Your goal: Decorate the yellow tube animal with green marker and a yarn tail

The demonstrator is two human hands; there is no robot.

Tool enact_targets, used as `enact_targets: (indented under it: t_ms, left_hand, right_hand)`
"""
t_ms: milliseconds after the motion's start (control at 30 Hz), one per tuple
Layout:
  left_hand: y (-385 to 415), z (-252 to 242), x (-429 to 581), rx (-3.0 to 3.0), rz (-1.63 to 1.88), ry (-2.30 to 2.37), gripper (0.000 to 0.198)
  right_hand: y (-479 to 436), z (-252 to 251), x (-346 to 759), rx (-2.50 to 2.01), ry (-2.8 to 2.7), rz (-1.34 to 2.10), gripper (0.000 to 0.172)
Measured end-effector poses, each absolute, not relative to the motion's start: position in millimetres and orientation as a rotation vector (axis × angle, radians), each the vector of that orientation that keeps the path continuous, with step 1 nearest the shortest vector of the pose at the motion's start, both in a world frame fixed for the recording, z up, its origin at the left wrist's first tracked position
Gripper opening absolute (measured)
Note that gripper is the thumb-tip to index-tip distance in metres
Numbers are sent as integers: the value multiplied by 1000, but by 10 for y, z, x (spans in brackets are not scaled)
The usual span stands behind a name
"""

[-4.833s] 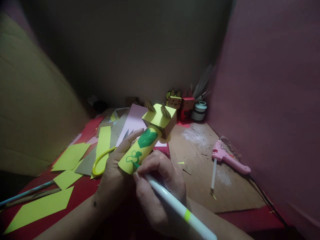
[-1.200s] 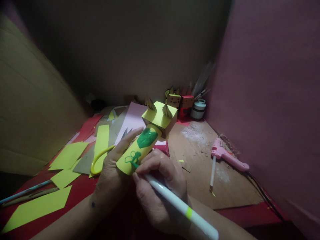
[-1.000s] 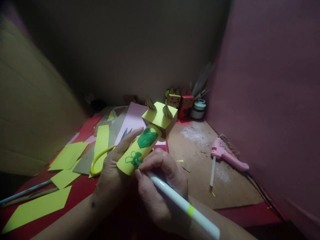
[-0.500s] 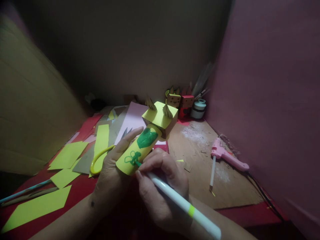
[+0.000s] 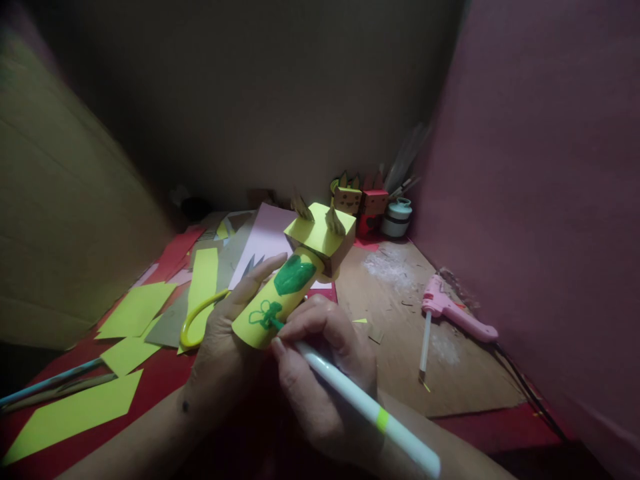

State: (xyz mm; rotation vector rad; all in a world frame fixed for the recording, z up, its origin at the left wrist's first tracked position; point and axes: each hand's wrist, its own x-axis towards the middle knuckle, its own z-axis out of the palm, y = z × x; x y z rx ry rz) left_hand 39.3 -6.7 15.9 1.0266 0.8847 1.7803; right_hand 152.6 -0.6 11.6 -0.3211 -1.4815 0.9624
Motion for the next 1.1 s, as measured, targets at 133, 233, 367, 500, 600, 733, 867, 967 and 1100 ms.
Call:
enact_targets:
  t_ms: [133, 233, 367, 500, 600, 733, 867, 967, 1100]
  left_hand:
    - [-63, 146, 399, 955, 1757, 810, 38]
    - [-63, 146, 391, 970, 1744, 801, 40]
    - [-73, 157, 388, 977, 1764, 803, 40]
    - [-80, 162, 386, 1018, 1766, 800, 39]
    - [-77, 164, 382, 1023, 1753, 791, 38]
    - [-70, 156, 379, 1007, 1755, 804, 39]
    - [-66, 140, 385, 1016, 1755, 811, 41]
    - [-69, 146, 394, 986, 1758, 797, 38]
    - [-76, 171, 391, 989, 1748, 780, 38]
  right_hand:
    - [0, 105, 1540, -322, -1529, 950, 16]
    - [-2, 118, 1545, -316, -1531, 946, 16]
    - [-12, 138, 1534, -331, -1501, 960, 17]
    - [-18, 148, 1516, -317, -1451, 986, 17]
    - [-19, 152, 1513, -320, -1451, 989, 17]
    - [-18, 146, 1525, -320, -1464, 986, 18]
    - [-12, 131, 1539, -317, -1503, 968, 19]
    - [-11, 119, 1535, -307, -1495, 992, 19]
    - [-20, 115, 1518, -310, -1435, 1026, 19]
